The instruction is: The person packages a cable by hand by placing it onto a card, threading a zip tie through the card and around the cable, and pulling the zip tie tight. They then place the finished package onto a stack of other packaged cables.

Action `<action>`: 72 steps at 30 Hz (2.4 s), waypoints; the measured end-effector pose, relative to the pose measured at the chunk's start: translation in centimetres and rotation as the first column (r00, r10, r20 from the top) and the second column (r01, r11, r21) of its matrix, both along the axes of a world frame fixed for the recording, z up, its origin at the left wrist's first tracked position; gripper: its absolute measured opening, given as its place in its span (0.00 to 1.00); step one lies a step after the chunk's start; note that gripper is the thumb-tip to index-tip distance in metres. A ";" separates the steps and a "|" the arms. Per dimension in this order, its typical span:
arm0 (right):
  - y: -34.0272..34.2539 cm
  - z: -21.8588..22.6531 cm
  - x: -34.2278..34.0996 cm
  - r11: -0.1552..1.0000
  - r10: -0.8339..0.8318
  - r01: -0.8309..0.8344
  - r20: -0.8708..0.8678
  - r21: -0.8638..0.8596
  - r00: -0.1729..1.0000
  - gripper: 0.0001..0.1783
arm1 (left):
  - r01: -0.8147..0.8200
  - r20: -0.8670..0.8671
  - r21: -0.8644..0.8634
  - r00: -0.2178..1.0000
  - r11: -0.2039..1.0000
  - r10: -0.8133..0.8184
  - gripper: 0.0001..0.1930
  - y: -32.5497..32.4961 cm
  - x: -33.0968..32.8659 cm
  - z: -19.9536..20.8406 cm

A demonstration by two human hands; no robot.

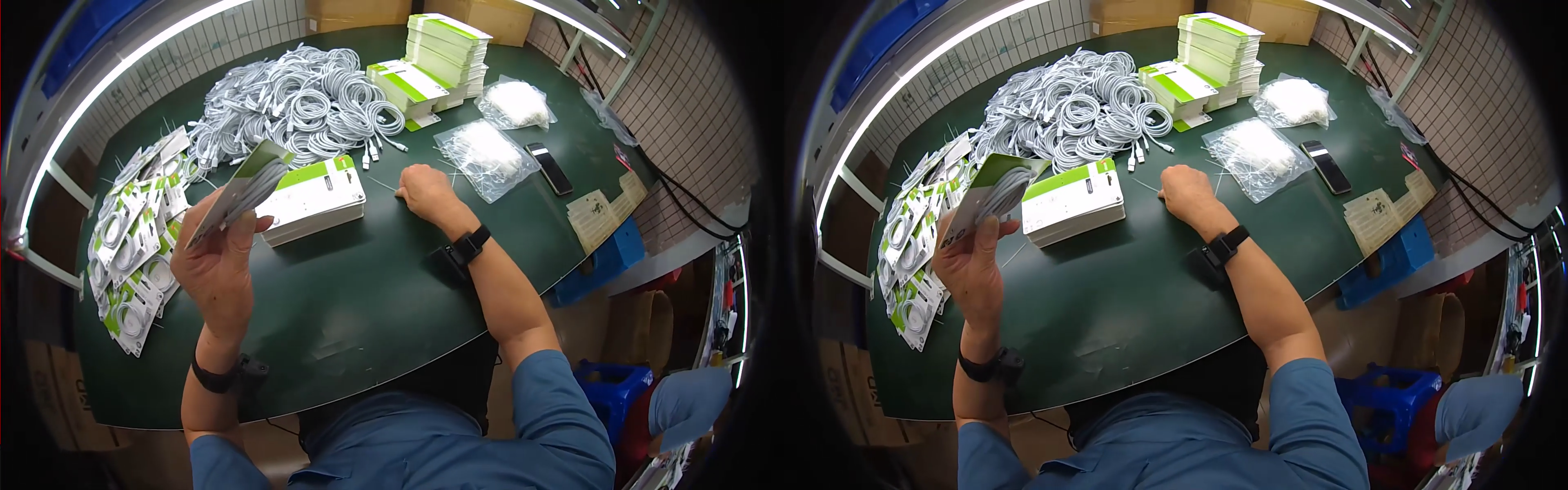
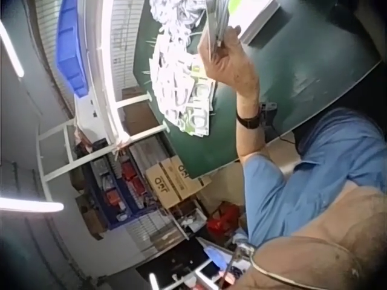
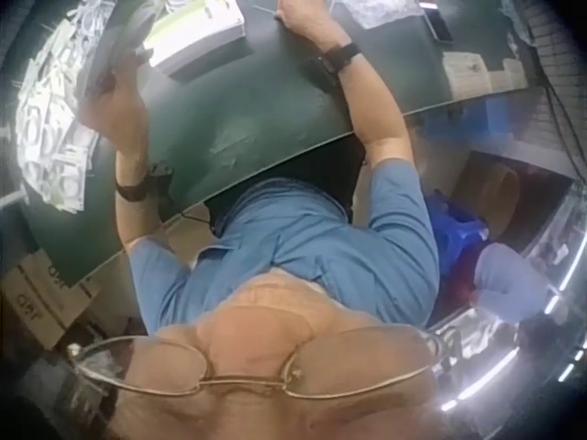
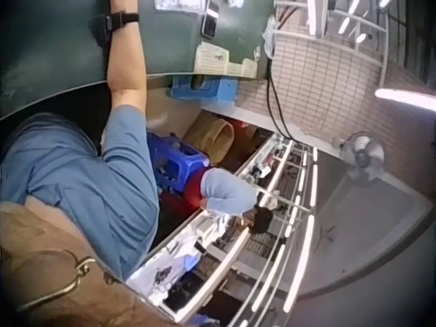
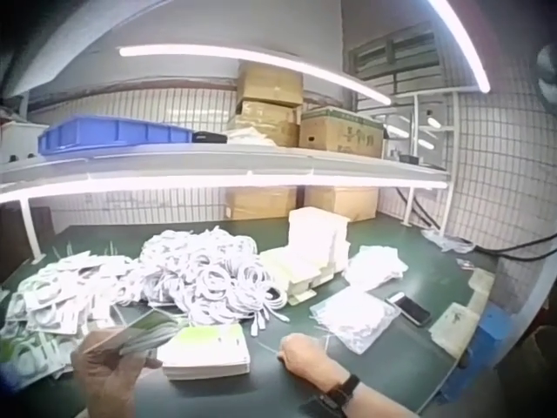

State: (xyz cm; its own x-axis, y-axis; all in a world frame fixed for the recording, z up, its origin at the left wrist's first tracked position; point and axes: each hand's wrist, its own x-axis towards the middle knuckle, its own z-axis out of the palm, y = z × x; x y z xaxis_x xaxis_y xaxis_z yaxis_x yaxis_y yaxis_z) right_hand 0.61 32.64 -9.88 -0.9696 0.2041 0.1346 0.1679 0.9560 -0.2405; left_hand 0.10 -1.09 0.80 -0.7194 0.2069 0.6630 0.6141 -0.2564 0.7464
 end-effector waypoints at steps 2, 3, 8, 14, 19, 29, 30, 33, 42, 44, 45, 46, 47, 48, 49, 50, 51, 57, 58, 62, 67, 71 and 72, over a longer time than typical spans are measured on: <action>-0.5 0.0 0.7 1.000 -0.016 0.017 -0.037 0.010 0.999 0.13 | 0.002 -0.006 -0.013 1.000 1.000 -0.002 0.16 0.2 0.1 0.0; -0.6 0.4 1.0 1.000 -0.026 0.027 -0.054 0.016 0.998 0.13 | 0.005 -0.016 -0.013 1.000 1.000 -0.005 0.15 0.3 0.1 0.0; -0.7 4.8 2.0 0.478 0.010 -0.250 -0.279 -0.842 0.960 0.10 | -0.088 -0.220 -0.101 0.973 0.991 0.064 0.12 0.3 -0.6 -0.3; -4.3 7.4 3.6 -0.101 -0.027 -0.426 -0.425 -0.899 0.905 0.08 | -0.149 -0.336 -0.121 0.937 0.981 0.100 0.10 1.2 -1.2 -0.4; -5.0 7.3 3.8 -0.071 0.027 -0.440 -0.443 -0.895 0.896 0.09 | -0.167 -0.377 -0.196 0.923 0.966 0.083 0.09 1.4 -2.1 -1.0; -6.7 7.8 4.4 -0.005 -0.005 -0.516 -0.516 -0.857 0.857 0.08 | -0.251 -0.516 -0.270 0.853 0.930 0.080 0.11 1.5 -2.5 -1.8; -6.8 7.9 4.5 0.003 0.003 -0.526 -0.526 -0.851 0.851 0.08 | -0.256 -0.525 -0.257 0.847 0.932 0.088 0.11 1.5 -2.5 -1.9; -7.2 8.0 5.1 0.240 0.045 -0.505 -0.510 -0.829 0.859 0.06 | -0.235 -0.502 -0.272 0.862 0.933 0.071 0.11 1.5 -2.3 -1.9; -9.0 8.6 5.7 0.416 0.040 -0.541 -0.580 -0.731 0.814 0.04 | -0.305 -0.591 -0.274 0.802 0.912 0.090 0.14 1.9 -2.3 -1.8; -8.8 8.0 5.4 0.553 0.095 -0.560 -0.622 -0.616 0.777 0.04 | -0.306 -0.592 -0.275 0.801 0.911 0.091 0.14 1.9 -2.3 -1.8; -8.7 7.8 5.4 0.615 0.125 -0.564 -0.638 -0.551 0.760 0.04 | -0.307 -0.592 -0.276 0.801 0.911 0.091 0.14 1.8 -2.3 -1.8; -8.8 7.7 5.3 0.613 0.126 -0.564 -0.637 -0.553 0.761 0.04 | -0.309 -0.591 -0.277 0.802 0.910 0.092 0.14 1.8 -2.3 -1.8; -8.8 7.7 5.2 0.646 0.133 -0.567 -0.656 -0.512 0.743 0.04 | -0.306 -0.592 -0.278 0.801 0.911 0.089 0.14 1.8 -2.3 -1.8; -8.9 7.6 5.1 0.677 0.140 -0.567 -0.673 -0.470 0.726 0.04 | -0.304 -0.593 -0.278 0.800 0.911 0.086 0.14 1.8 -2.3 -1.8; -8.9 7.6 5.1 0.706 0.149 -0.564 -0.690 -0.427 0.709 0.04 | -0.302 -0.594 -0.280 0.800 0.911 0.083 0.14 1.8 -2.4 -1.8; -8.9 7.5 5.0 0.704 0.149 -0.565 -0.689 -0.430 0.710 0.04 | -0.303 -0.592 -0.282 0.801 0.910 0.083 0.14 1.8 -2.4 -1.8; -8.8 7.4 5.0 0.724 0.173 -0.574 -0.704 -0.383 0.688 0.03 | -0.303 -0.597 -0.282 0.798 0.910 0.080 0.14 1.8 -2.4 -1.9; -8.8 7.5 4.8 0.773 0.262 -0.588 -0.724 -0.238 0.638 0.02 | -0.299 -0.621 -0.282 0.781 0.912 0.064 0.14 1.8 -2.6 -1.8; -8.8 7.5 4.8 0.772 0.264 -0.589 -0.722 -0.239 0.639 0.02 | -0.299 -0.619 -0.282 0.782 0.912 0.065 0.14 1.8 -2.6 -1.8; -8.8 7.6 4.7 0.758 0.264 -0.611 -0.749 -0.229 0.608 0.04 | -0.307 -0.635 -0.275 0.769 0.911 0.068 0.14 1.7 -2.7 -1.8; -9.0 9.4 5.7 0.720 0.368 -0.693 -0.865 0.033 0.342 0.07 | -0.302 -0.674 -0.266 0.737 0.915 0.048 0.15 1.5 -2.4 -1.4; -10.3 9.8 7.4 0.571 0.326 -0.820 -0.908 -0.033 0.264 0.08 | -0.277 -0.691 -0.239 0.722 0.930 0.037 0.15 1.4 -2.5 -1.5; -10.6 9.9 7.8 0.519 0.307 -0.853 -0.918 -0.058 0.249 0.08 | -0.265 -0.701 -0.234 0.713 0.936 0.026 0.16 1.5 -2.6 -1.6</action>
State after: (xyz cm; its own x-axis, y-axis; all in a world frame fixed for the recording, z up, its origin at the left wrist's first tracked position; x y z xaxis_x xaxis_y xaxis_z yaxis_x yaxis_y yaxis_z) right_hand 8.41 22.02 0.02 -0.3540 -0.0847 0.9314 -0.8838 0.3559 -0.3036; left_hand -2.50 0.39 -0.81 -0.1366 0.4079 0.9028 0.9904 0.0390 0.1323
